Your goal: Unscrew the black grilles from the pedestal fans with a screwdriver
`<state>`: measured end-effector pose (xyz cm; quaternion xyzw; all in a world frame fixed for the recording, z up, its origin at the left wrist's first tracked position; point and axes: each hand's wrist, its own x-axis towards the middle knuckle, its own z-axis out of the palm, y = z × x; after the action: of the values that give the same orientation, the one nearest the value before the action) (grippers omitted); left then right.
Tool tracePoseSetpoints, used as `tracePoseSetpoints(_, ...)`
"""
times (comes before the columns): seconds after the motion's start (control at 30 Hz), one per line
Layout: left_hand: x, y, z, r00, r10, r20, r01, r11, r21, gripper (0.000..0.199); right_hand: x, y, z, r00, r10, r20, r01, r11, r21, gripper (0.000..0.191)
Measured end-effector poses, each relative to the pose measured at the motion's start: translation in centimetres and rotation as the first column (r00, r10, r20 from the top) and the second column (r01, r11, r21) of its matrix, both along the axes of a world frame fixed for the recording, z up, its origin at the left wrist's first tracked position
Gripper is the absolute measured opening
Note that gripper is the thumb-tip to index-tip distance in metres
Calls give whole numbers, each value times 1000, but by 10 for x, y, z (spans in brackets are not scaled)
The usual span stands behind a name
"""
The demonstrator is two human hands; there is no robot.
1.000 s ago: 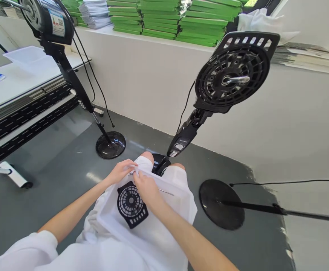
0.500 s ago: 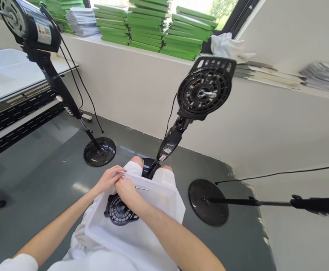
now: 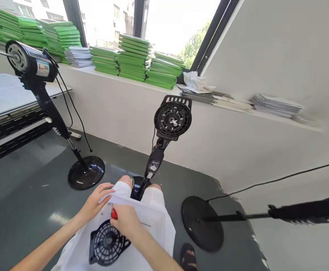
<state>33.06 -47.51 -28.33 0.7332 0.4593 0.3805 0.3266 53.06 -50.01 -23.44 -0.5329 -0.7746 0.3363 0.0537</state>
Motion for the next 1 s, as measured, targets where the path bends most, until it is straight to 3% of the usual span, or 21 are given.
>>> tracePoseSetpoints(0.07,9,-6,14,998,-27,58,28,1000,-2,29,17,-6,21,987,-107,-117,106,994,-11,9)
tracePoseSetpoints(0.23,52,-18,54,915,-212,343,264,958,-112,30,48,-16,61,894,-308,-325,298,951,-81,21)
tracePoseSetpoints(0.33,76,-20,65,853,-152,500,225,970,-89,26,58,-16,64,756,-454,-472,354,889,-290,30)
tracePoseSetpoints(0.43,90,-20,71,819,-98,565,144,989,-38,22,63,-15,62,621,-574,-534,311,806,-504,47)
tracePoseSetpoints(0.57,97,-15,85,835,-44,549,99,993,-71,14,69,-10,70,539,-608,-583,229,772,-593,55)
tracePoseSetpoints(0.67,99,-8,101,842,-17,539,128,977,-168,20,76,-3,82,526,-573,-629,330,818,-470,53)
tracePoseSetpoints(0.77,101,3,116,840,-51,540,213,947,-242,30,87,5,97,614,-399,-681,499,865,-56,43)
tracePoseSetpoints(0.83,103,9,124,855,-119,504,257,942,-215,31,95,9,109,711,-258,-655,473,864,173,31)
tracePoseSetpoints(0.9,106,13,130,877,-191,440,290,942,-169,30,103,11,119,775,-168,-609,384,890,244,24)
tracePoseSetpoints(1.0,111,16,130,866,-254,431,354,919,-172,32,111,15,130,787,-163,-595,320,933,167,31)
